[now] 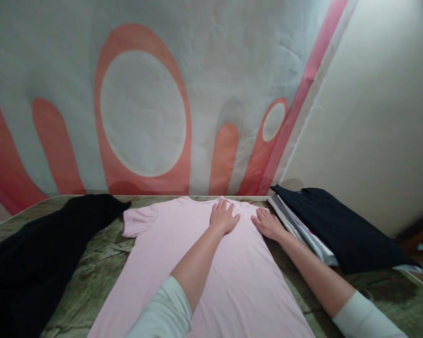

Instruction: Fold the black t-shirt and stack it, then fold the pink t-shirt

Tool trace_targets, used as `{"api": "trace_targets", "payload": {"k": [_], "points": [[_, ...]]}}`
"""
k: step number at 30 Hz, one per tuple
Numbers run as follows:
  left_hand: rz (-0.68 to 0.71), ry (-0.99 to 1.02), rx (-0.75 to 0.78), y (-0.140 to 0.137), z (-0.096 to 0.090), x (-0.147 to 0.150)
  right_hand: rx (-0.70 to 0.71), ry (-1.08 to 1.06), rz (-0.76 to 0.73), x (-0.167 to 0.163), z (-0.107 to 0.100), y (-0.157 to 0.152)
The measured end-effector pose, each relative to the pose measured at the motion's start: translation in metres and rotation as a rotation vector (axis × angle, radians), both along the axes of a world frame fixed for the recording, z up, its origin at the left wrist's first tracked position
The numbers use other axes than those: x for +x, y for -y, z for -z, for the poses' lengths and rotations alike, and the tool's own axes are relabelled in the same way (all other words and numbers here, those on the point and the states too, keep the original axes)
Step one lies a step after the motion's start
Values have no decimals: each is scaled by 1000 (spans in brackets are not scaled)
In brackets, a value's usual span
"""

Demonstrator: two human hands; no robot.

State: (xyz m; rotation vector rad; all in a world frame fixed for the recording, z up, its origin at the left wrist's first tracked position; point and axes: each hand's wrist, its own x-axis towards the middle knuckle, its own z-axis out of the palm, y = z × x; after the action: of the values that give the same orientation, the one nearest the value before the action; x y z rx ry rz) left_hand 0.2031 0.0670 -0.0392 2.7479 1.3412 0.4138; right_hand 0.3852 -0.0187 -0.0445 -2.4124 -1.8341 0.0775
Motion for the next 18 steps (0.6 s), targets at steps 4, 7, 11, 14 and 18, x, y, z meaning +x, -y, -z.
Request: {"api": "trace_targets", "payload": {"k": [4, 7, 11, 14, 18], "points": [[11, 3, -19, 0, -2, -1, 75, 53, 41, 7, 0, -2], [14, 12, -25, -2, -2, 0, 109, 62, -12, 10, 0, 0], [19, 20, -33, -6, 0, 1, 203, 90, -17, 10, -9, 11], [26, 42, -50, -9, -1, 2, 283, 72, -172, -5, -15, 29], [75, 116, -6, -7, -12, -1, 200, 12, -397, -34, -12, 62]]}}
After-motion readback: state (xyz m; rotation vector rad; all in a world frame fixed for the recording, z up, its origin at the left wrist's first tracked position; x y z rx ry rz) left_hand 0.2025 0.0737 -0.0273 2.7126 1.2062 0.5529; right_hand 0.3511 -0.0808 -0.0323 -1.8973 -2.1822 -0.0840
